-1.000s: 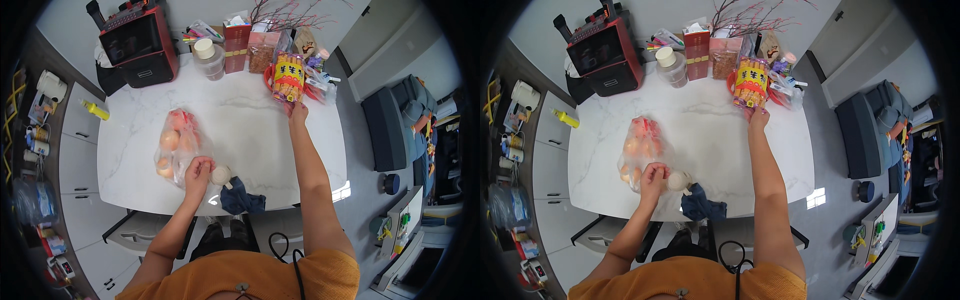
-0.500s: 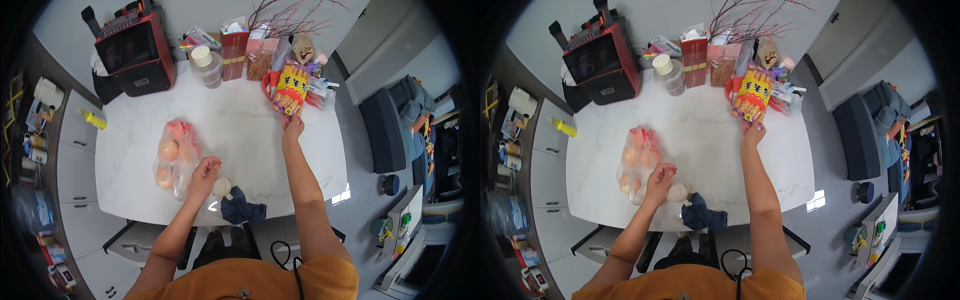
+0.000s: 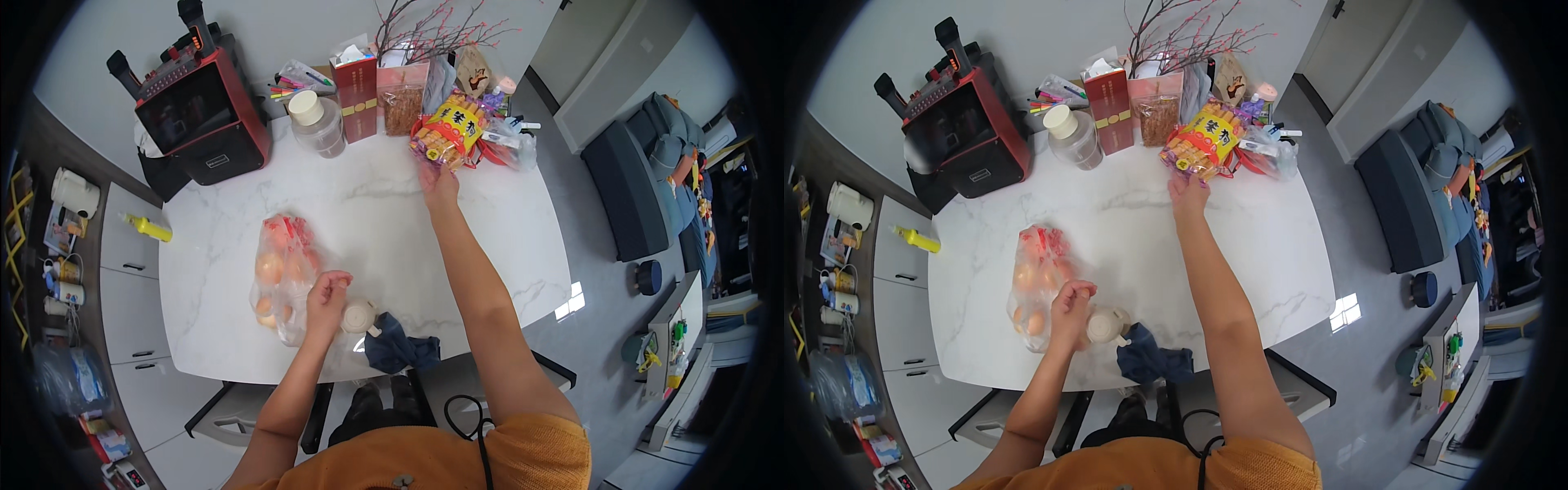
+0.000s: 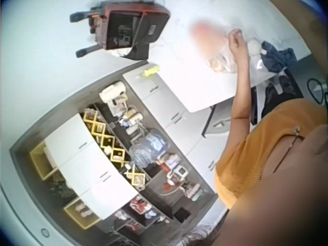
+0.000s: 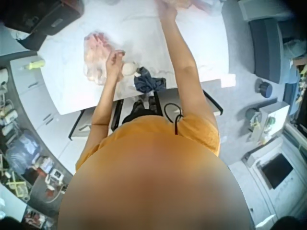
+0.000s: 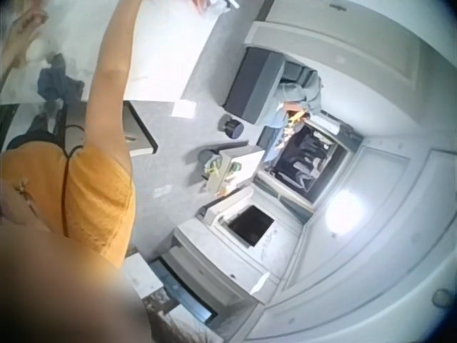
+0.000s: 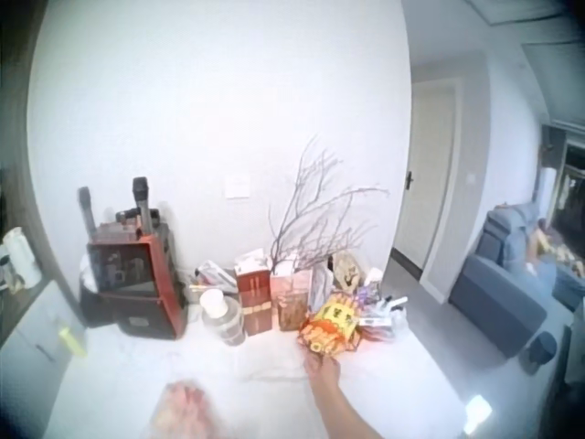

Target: The person wipes a paper bag, a small box, a figurine, a small container, and a purple packet with a blue cloth before wiping the table surface.

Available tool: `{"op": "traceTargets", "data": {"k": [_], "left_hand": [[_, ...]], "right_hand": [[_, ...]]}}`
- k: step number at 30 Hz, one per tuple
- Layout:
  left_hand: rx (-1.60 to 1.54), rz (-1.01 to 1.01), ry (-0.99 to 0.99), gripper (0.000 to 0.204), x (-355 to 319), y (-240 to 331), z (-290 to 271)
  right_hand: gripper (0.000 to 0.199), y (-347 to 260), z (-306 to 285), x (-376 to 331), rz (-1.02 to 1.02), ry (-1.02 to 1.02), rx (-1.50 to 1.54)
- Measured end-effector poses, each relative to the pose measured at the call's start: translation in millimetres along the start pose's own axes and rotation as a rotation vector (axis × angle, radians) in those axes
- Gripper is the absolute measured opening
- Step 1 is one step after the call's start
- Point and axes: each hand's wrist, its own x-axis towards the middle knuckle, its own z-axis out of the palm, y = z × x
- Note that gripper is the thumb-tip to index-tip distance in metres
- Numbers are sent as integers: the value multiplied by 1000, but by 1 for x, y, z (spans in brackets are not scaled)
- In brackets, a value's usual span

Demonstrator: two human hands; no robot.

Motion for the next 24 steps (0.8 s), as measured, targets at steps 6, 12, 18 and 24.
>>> {"op": "traceTargets", "data": {"k": [6,12,18,24], "left_hand": [[-85,-22,25,11,-5,10,-1],[-76,-13,36,12,-8,11,-3],[-56,-5,66,13,-13,16,-11],[-75,-19,52,13,-19,14,-9]], "right_hand": [[30,-6,7,5,133,150,0],[28,16,13,17,136,107,323],[33,20,50,-4,124,-132,214],[37,7,56,1,324,-108,-367]]}}
